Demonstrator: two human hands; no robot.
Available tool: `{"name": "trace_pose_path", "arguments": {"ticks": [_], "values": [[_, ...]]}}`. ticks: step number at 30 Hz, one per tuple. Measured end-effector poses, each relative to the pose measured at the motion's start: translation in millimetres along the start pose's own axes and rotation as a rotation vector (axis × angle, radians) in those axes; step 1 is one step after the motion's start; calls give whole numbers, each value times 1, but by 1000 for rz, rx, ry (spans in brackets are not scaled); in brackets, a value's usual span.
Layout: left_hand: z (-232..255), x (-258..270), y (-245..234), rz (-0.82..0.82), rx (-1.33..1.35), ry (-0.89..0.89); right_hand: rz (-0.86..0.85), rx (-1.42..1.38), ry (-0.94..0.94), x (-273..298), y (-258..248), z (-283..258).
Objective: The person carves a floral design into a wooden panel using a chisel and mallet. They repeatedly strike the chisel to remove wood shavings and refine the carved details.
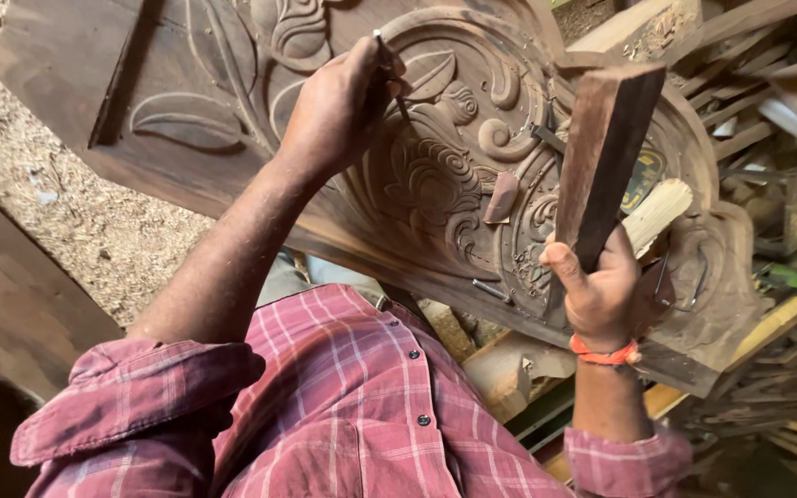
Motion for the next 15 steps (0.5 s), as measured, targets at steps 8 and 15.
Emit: {"name": "trace_pose_path", "arguments": {"ticks": [8, 15], "values": [[9, 4, -1, 58, -84, 27, -129, 109, -133, -30, 31, -60], [6, 13, -8, 90, -96, 40, -141, 614, -361, -40, 61, -107]]}}
Point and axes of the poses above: each hand's wrist, its own x-axis away from the middle knuckle, its own y-axis out of the palm, z = x × y, the point moved 9 cm from there along -x, towards the middle knuckle, and after that the axes turned 2 degrees about -y, right-handed, at the moved point
